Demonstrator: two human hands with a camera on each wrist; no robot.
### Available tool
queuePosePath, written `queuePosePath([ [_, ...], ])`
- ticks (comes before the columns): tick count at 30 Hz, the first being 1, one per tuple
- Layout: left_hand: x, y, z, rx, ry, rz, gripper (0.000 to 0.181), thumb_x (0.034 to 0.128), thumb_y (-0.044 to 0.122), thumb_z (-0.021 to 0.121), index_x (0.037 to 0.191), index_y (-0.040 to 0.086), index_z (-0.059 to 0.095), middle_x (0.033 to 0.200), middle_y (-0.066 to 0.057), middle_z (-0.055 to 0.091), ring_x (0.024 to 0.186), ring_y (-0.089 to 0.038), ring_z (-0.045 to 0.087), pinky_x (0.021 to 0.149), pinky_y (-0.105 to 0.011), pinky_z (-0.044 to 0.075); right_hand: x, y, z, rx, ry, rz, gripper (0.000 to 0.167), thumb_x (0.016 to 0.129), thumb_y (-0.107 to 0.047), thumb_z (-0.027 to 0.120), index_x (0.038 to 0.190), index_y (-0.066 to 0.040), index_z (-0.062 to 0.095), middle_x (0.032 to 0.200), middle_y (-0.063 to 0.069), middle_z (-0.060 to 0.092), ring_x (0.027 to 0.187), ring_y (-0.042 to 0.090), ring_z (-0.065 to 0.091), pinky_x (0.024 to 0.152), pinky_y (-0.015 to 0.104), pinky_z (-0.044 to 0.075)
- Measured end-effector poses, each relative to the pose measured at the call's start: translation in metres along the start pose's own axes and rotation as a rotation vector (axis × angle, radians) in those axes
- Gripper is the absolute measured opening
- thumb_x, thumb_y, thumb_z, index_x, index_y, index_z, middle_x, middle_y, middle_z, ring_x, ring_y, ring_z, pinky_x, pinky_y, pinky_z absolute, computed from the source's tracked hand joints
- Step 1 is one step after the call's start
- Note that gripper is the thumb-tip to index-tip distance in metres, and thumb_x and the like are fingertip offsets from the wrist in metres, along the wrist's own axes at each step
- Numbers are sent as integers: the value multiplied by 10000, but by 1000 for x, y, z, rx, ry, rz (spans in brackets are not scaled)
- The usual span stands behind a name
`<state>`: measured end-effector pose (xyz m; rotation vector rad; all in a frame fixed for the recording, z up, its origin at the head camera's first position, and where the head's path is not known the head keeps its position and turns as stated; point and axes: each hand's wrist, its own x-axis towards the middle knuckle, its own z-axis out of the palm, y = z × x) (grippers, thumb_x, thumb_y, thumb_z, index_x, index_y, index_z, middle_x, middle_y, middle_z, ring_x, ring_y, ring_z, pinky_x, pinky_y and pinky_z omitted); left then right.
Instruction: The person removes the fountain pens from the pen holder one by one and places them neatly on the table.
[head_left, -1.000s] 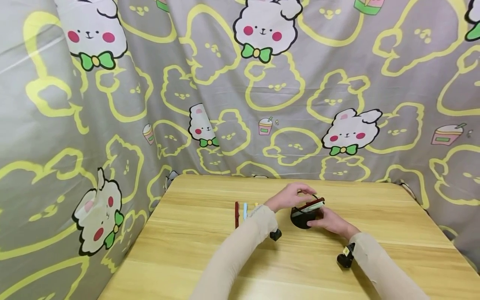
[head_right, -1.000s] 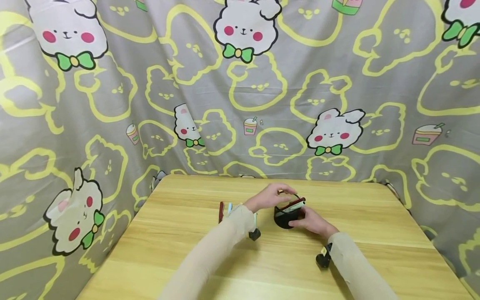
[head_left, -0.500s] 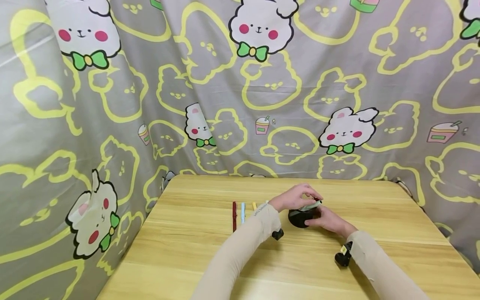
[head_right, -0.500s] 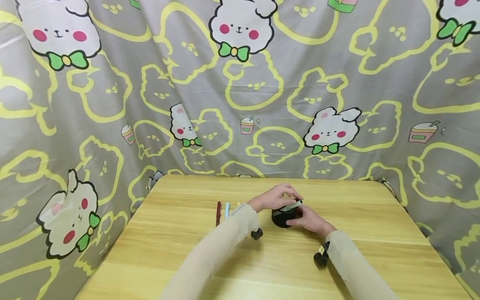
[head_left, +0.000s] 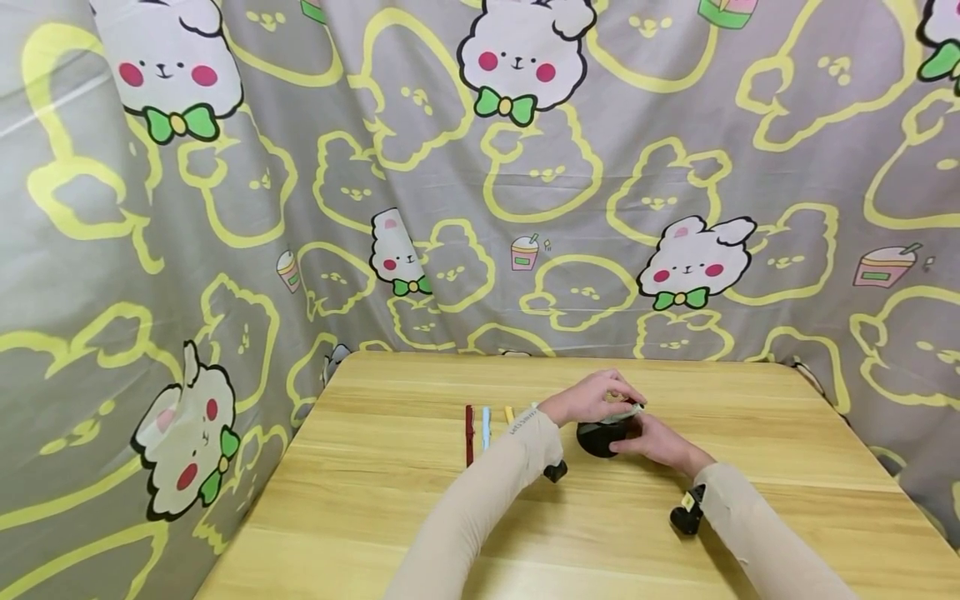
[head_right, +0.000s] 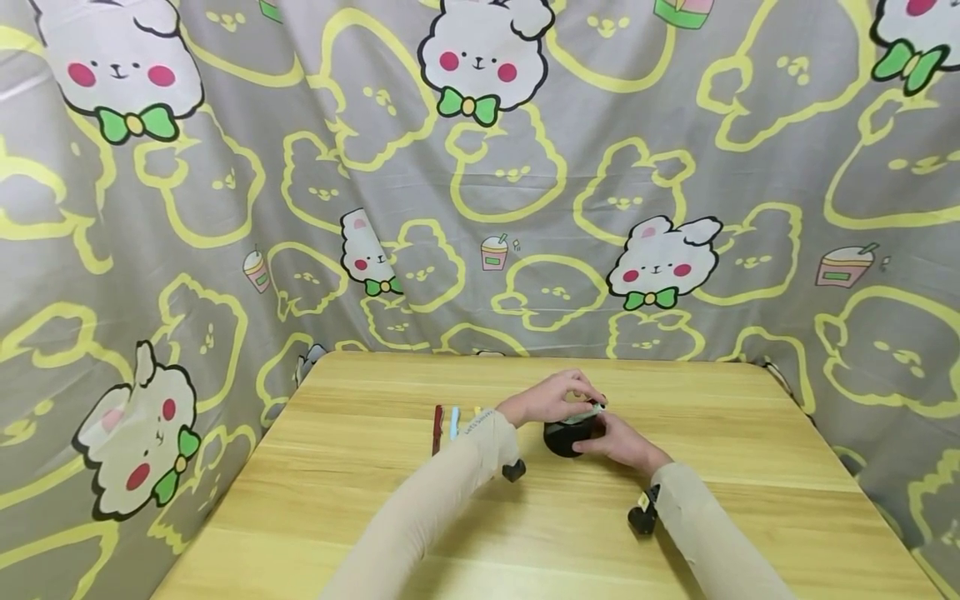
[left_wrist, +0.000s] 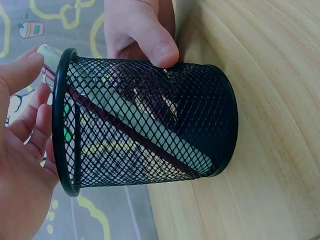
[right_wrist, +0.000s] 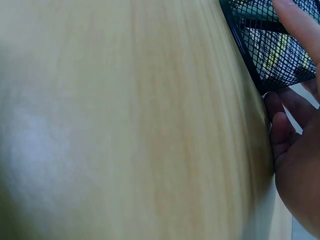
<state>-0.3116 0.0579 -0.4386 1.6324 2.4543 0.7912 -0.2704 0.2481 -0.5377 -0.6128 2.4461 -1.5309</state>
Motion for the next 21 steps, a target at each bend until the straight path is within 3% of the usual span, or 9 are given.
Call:
queuePosePath([
  [4,-1,3,-2,26,10,3,254,965,197,561,1182,119,668,1083,6,605,990,-133,530,832,-145,408,-1,-2,0,-13,3,20,714,838,-239,736,1393,13,363,1337,186,479,1162,223,469,904,253,409],
  [9,-4,2,-3,25,50,-56,231,940,239,608,1142,155,684,1108,58,603,1022,-58,517,849,-123,385,-2,-1,0,-31,7,14,689,847,-232,727,1376,33,373,1293,188,518,1148,222,489,914,283,405],
  [15,-13,-4,-3,-59,132,-154,258,894,240,675,1141,165,657,1093,83,619,953,10,530,844,-136,419,-1,1,2,7,1,0,661,838,-217,736,1367,7,410,1295,173,527,1155,196,497,927,233,381],
  [21,-21,-7,-5,-137,196,-198,283,882,184,690,1154,132,631,1080,68,617,944,12,545,858,-188,447,1,0,2,64,-7,-13,651,831,-187,741,1358,14,416,1281,189,532,1125,163,523,908,197,386],
])
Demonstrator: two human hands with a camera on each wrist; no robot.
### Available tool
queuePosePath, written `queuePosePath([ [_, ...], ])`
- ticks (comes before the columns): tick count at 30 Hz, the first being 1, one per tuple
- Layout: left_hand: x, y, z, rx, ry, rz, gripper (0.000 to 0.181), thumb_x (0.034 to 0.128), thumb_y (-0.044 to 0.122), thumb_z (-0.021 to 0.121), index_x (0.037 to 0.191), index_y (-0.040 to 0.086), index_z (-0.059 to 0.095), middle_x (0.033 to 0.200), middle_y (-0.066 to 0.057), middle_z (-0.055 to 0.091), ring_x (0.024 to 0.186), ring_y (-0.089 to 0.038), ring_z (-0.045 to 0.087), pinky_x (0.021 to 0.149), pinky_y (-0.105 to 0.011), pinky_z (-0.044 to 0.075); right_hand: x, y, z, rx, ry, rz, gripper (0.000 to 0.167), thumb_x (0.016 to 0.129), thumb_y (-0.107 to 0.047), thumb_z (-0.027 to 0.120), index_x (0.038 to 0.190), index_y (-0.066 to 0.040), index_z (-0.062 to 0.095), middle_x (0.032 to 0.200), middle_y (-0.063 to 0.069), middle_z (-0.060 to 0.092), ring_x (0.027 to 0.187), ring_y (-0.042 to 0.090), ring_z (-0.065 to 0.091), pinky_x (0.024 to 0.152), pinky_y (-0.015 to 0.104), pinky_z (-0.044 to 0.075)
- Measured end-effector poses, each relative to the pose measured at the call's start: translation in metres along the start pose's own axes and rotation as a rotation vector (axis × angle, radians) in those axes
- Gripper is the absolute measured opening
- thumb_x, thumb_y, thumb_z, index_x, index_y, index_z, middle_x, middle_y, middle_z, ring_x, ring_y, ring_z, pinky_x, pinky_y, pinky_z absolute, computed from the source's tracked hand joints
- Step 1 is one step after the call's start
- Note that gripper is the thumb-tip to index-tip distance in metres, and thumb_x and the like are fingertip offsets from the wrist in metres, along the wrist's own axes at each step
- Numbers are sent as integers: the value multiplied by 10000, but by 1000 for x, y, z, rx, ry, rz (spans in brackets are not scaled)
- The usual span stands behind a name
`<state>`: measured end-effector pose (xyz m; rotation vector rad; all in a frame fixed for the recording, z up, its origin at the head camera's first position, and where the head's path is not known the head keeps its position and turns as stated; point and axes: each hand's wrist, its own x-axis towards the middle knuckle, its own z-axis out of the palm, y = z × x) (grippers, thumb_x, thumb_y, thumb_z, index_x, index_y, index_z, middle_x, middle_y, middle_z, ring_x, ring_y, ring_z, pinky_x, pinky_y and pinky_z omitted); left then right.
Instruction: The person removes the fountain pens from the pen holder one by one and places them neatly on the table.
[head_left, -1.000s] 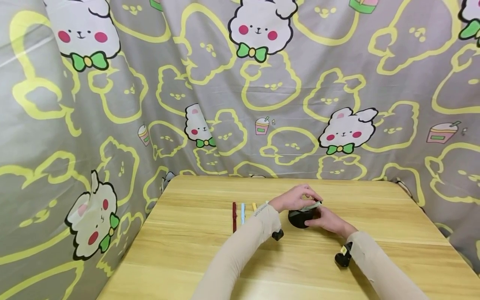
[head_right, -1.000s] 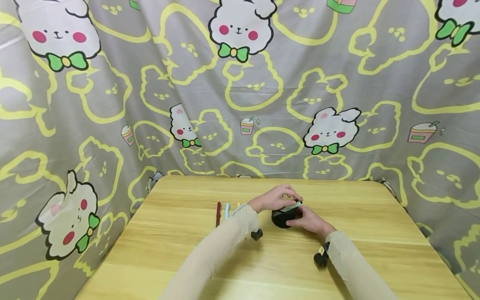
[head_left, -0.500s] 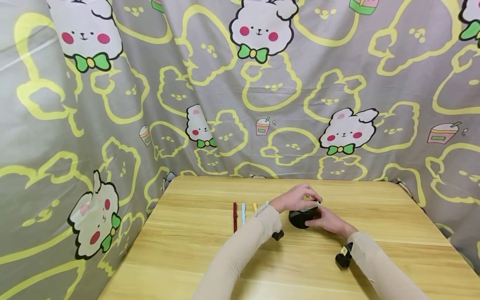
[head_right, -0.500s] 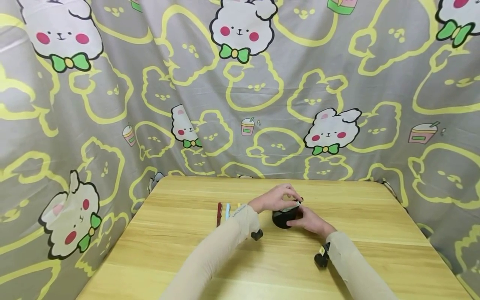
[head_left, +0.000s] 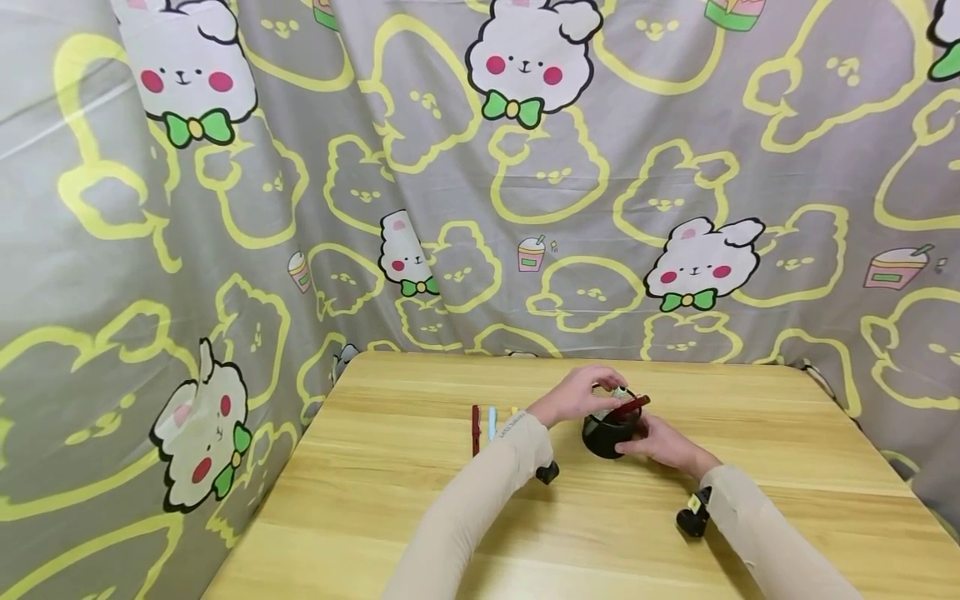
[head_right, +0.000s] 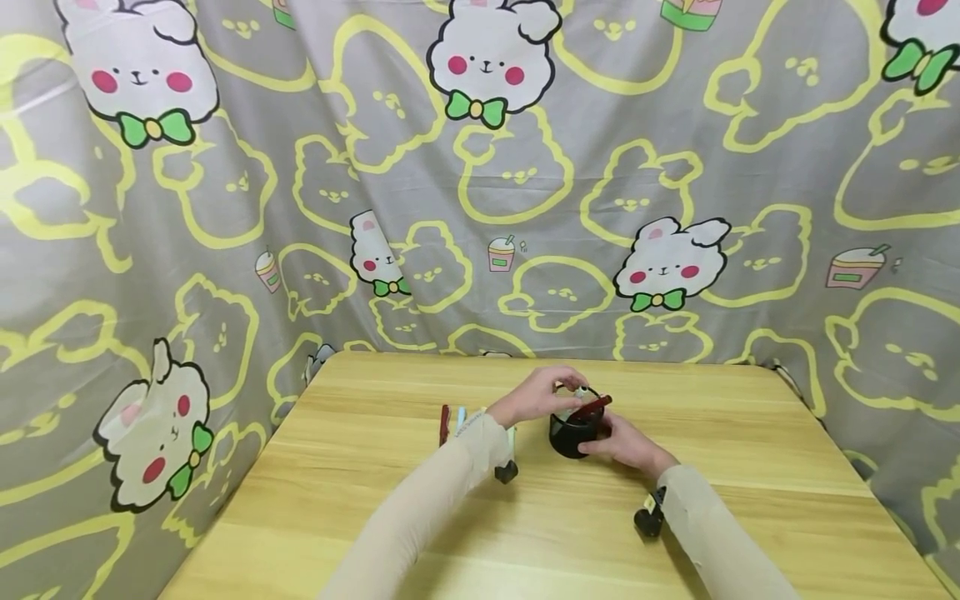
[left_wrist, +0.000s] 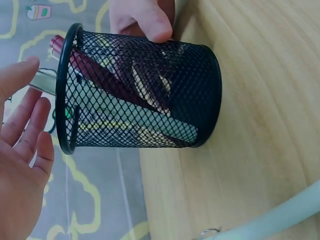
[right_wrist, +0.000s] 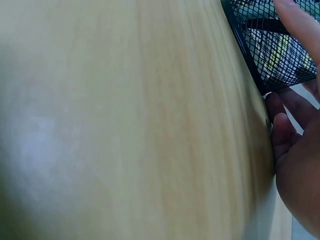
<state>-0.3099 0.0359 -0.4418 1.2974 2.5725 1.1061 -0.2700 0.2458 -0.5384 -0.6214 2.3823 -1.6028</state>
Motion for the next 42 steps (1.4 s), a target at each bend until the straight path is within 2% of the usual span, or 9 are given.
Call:
queuePosePath([
  [4,-4,-3,2,-44,39,-42,300,883,184,687,1169,136,609,1037,66,636,919,13,561,814,-182,457,0,-1,-1,21,-11,0,653,837,-167,733,1364,31,403,1289,209,519,1117,139,524,902,187,387],
  [7,-7,-5,4,-43,68,-72,305,887,177,682,1175,166,584,1031,66,645,927,8,572,787,-174,457,-1,-3,0,21,-13,-10,647,841,-159,728,1354,60,400,1276,231,522,1096,122,534,891,183,395],
  [13,-13,-7,7,-63,150,-83,306,886,118,672,1169,165,567,1018,13,654,890,-8,584,722,-156,464,-2,-8,1,25,-13,-17,628,843,-138,724,1336,84,406,1259,252,526,1076,137,549,880,194,412],
  [17,-15,-11,8,-95,208,-85,277,880,112,676,1130,163,568,944,42,644,813,3,571,653,-148,458,-2,-10,1,12,-7,-6,627,839,-143,729,1333,77,413,1257,244,530,1097,202,541,885,206,408],
  [24,-18,-14,7,-119,234,-88,256,884,142,675,1114,171,565,904,69,628,710,-48,577,536,-183,464,-2,-11,0,-33,7,-9,631,838,-154,732,1339,61,416,1255,221,539,1110,272,527,925,315,400],
  [31,-20,-12,6,-156,278,-100,270,880,113,682,1128,149,580,904,45,662,747,-69,594,569,-182,459,-2,-10,0,-89,13,9,645,845,-204,729,1346,51,412,1244,203,549,1089,238,539,919,387,395],
  [38,-15,-12,2,-262,368,-133,255,878,116,687,1101,173,578,912,20,686,784,-9,587,639,-189,449,-1,-5,0,-89,20,34,672,834,-221,740,1362,29,409,1290,208,524,1164,300,492,974,480,342],
  [42,-14,-11,-3,-343,409,-159,251,879,140,689,1093,209,576,909,46,676,819,-19,593,685,-208,444,-1,-4,0,-105,30,13,664,827,-215,746,1355,27,425,1297,217,519,1182,336,471,976,448,345],
])
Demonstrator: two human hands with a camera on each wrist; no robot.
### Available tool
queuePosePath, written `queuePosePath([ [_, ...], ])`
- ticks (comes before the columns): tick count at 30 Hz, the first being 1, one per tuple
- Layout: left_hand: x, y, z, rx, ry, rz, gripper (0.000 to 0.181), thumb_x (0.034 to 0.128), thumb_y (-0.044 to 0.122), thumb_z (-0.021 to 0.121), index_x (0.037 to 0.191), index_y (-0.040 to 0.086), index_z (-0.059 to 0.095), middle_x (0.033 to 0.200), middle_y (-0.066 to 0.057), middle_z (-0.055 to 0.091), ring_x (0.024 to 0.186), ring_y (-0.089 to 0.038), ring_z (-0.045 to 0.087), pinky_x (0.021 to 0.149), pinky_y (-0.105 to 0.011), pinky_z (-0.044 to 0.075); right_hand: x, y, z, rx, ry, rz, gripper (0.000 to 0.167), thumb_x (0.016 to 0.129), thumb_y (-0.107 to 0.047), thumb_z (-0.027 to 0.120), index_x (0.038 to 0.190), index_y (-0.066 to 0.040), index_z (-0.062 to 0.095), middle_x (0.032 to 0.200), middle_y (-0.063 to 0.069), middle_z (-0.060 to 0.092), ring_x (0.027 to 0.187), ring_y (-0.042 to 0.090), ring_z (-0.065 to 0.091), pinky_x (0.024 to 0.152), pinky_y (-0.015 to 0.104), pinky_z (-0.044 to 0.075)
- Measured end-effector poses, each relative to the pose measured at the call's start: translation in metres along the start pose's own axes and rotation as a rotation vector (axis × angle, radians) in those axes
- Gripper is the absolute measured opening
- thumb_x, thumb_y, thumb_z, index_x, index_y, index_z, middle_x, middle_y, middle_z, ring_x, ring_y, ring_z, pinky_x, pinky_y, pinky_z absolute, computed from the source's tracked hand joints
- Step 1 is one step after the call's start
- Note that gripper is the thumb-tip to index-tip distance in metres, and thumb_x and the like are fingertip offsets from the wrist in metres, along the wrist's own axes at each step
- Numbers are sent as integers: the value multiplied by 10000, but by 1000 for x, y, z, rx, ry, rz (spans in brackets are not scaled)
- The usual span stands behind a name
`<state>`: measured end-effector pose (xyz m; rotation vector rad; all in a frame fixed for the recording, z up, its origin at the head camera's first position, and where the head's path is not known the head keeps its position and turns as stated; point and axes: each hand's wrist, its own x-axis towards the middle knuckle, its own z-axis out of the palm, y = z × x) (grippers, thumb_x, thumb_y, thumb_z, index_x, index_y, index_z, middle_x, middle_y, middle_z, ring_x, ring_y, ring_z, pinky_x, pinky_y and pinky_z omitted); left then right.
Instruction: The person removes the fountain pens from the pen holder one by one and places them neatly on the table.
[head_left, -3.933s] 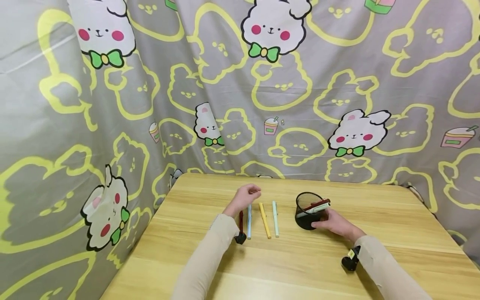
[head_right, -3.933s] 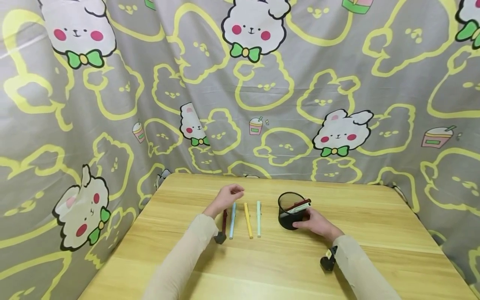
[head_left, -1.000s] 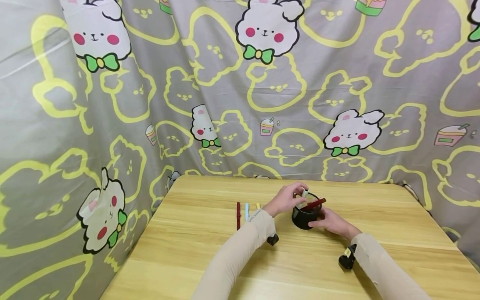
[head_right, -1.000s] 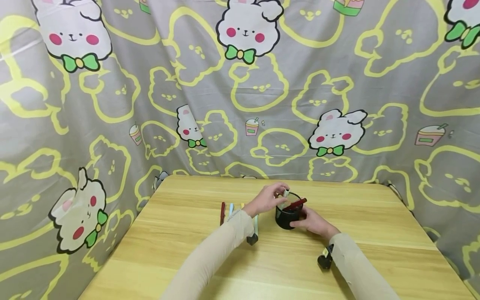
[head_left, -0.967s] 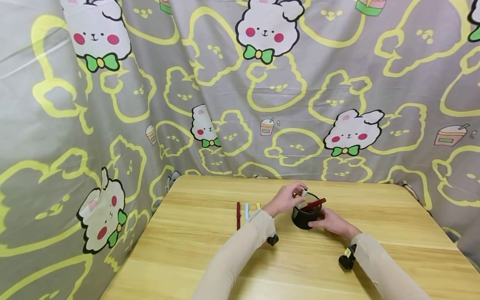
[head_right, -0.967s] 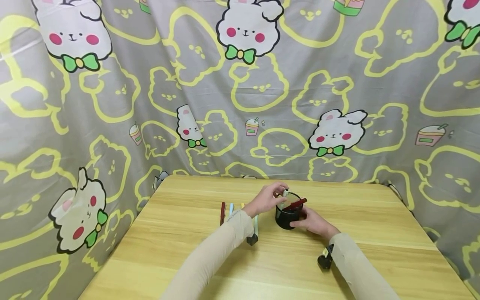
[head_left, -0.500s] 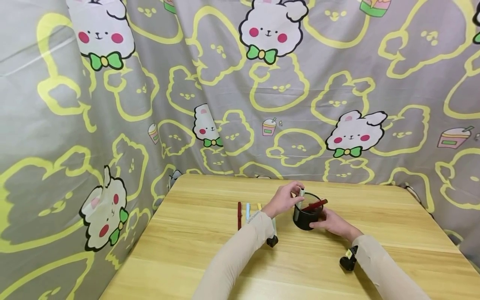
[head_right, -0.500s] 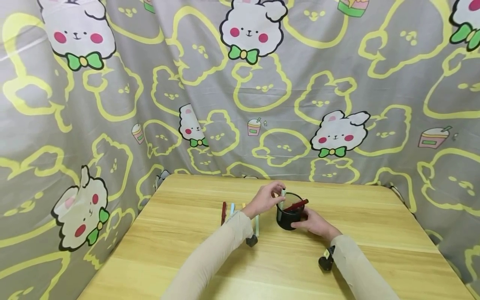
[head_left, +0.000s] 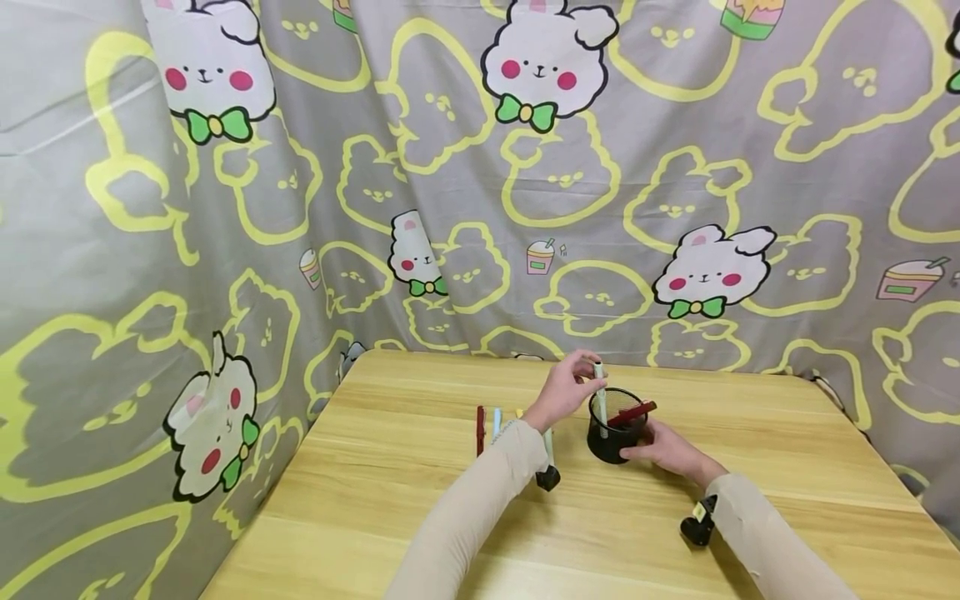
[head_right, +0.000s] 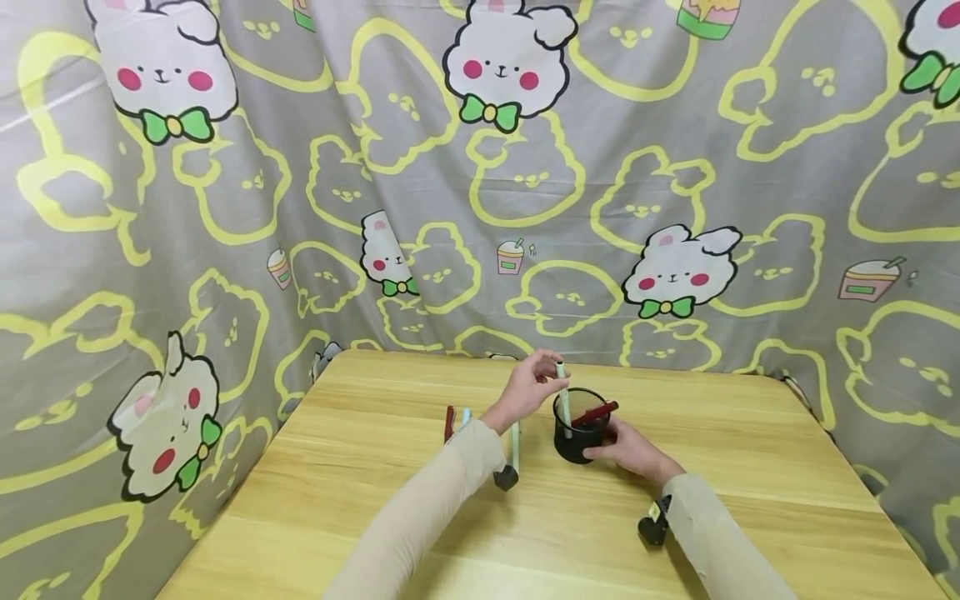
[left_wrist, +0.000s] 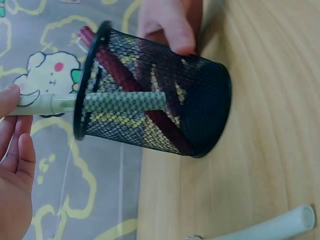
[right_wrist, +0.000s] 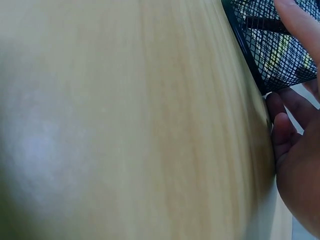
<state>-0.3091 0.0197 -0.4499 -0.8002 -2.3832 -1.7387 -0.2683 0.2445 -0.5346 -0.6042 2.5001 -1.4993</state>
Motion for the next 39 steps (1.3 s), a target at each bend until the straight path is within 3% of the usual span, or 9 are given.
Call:
queuePosePath([
  [4,0,6,-7,-45,18,4,260,882,142,686,1115,178,575,909,63,667,832,-32,596,692,-210,435,0,-3,0,-2,7,16,652,825,-219,749,1344,25,439,1282,212,531,1172,323,484,972,442,352],
  [12,6,17,-23,-179,87,69,282,872,75,684,1125,79,561,952,-62,693,822,-87,615,684,-212,455,1,-4,-3,16,-9,11,639,825,-213,748,1343,4,445,1284,198,531,1175,336,478,974,492,330],
  [19,7,21,-37,-271,124,81,295,868,67,685,1130,72,547,970,-75,691,829,-119,631,706,-235,497,0,-6,-4,-9,2,9,620,817,-217,756,1321,8,474,1231,174,570,1118,283,523,940,427,373],
  [24,5,21,-45,-278,144,72,301,872,68,681,1138,61,540,1002,-128,684,854,-138,638,728,-248,502,-2,-5,-1,-21,16,23,614,813,-227,760,1307,10,483,1208,168,580,1109,273,525,931,410,378],
  [29,3,20,-56,-303,166,56,308,869,36,675,1147,30,543,1033,-209,665,820,-138,640,725,-256,517,-3,0,2,8,12,22,626,816,-219,757,1313,29,467,1198,181,581,1082,236,542,911,307,394],
  [34,-4,26,-75,-296,175,37,311,868,-22,654,1150,-25,524,1048,-277,637,807,-156,635,720,-265,525,-4,4,3,27,2,4,623,827,-205,746,1316,46,452,1198,197,578,1066,217,553,881,247,402],
  [39,-9,20,-97,-254,203,11,329,875,21,663,1172,6,523,1043,-256,643,818,-133,623,743,-254,515,-2,2,2,39,-8,-11,630,839,-191,733,1331,56,426,1214,211,561,1067,211,552,881,255,406],
])
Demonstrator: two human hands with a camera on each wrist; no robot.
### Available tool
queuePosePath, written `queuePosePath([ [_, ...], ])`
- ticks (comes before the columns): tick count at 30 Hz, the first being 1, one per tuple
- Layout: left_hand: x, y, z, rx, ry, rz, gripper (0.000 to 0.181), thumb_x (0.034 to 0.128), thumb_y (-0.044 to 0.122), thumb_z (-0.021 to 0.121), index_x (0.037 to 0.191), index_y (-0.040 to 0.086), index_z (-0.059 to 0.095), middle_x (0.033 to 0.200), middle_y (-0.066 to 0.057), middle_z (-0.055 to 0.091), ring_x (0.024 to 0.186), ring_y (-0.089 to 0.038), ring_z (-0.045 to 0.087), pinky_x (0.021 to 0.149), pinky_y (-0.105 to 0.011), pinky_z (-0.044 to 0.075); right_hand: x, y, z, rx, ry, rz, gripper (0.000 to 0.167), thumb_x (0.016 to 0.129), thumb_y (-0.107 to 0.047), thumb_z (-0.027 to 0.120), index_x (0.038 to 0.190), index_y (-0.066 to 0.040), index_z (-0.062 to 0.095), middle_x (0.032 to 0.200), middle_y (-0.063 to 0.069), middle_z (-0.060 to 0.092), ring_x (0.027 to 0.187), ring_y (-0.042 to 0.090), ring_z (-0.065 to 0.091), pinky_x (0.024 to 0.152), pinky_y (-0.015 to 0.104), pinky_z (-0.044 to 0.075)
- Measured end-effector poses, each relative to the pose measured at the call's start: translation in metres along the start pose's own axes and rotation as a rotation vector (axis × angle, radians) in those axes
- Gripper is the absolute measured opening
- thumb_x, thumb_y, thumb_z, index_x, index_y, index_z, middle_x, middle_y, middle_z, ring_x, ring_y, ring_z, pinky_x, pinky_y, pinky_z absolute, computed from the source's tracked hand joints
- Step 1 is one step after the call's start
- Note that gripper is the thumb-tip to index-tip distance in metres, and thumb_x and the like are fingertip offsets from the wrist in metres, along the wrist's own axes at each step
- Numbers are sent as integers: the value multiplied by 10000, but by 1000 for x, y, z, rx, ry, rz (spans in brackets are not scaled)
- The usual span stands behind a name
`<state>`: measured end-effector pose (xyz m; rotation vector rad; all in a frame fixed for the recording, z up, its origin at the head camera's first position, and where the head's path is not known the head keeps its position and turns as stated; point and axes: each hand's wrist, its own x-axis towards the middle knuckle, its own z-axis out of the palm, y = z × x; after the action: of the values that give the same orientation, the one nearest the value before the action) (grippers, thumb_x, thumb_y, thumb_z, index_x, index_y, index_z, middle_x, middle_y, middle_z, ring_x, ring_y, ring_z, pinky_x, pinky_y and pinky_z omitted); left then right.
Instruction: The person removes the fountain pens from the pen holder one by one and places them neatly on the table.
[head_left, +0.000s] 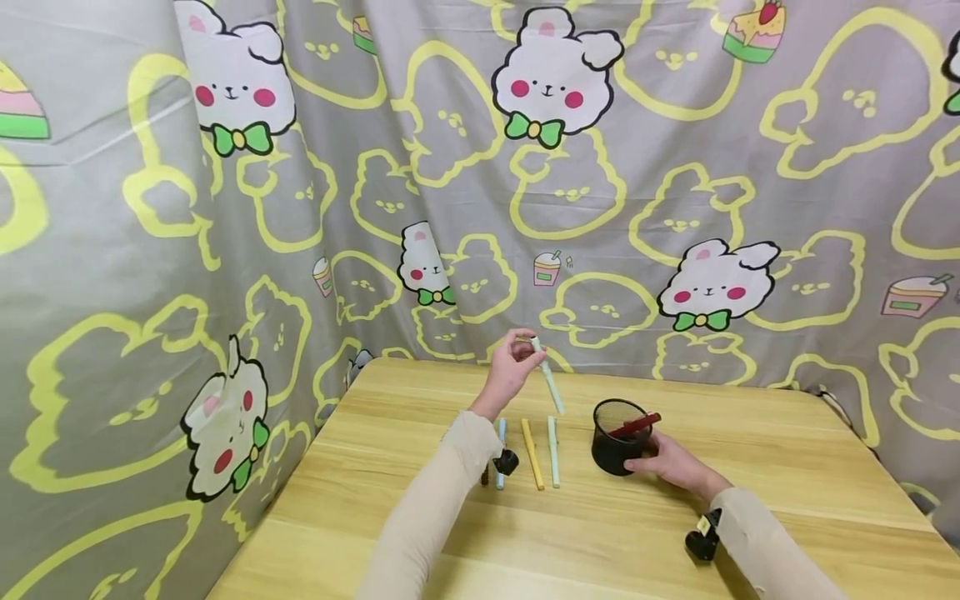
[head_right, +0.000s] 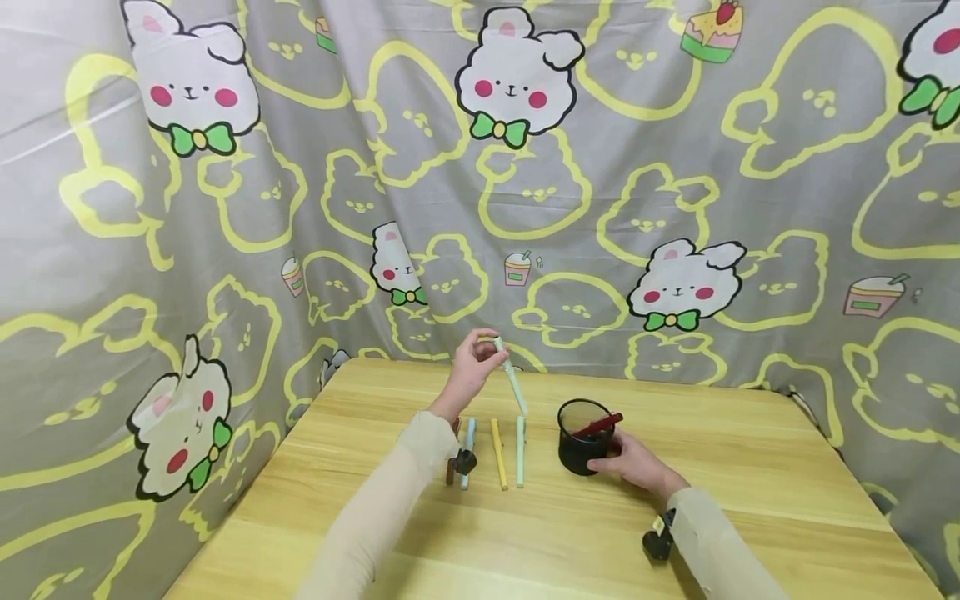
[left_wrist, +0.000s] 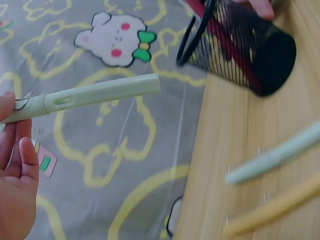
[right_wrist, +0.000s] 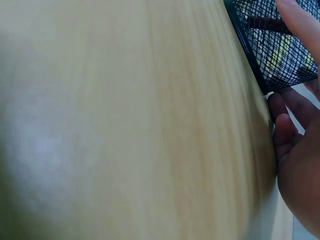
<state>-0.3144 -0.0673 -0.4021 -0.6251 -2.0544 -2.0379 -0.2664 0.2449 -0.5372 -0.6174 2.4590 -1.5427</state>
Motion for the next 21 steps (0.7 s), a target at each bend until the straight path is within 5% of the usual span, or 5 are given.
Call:
queuePosePath([
  [14,-11,-10,-80,141,116,-149,326,854,60,702,1155,53,577,928,-110,679,824,-156,619,797,-357,504,3,1,-4,16,-11,-4,612,827,-190,745,1327,15,458,1209,184,576,1069,251,561,895,269,405],
  [21,-24,-15,-114,252,89,-242,319,884,99,676,1192,91,594,967,-113,674,876,-199,611,794,-375,474,0,0,-2,22,-10,17,634,820,-202,752,1333,22,454,1223,193,567,1096,296,544,926,372,394],
])
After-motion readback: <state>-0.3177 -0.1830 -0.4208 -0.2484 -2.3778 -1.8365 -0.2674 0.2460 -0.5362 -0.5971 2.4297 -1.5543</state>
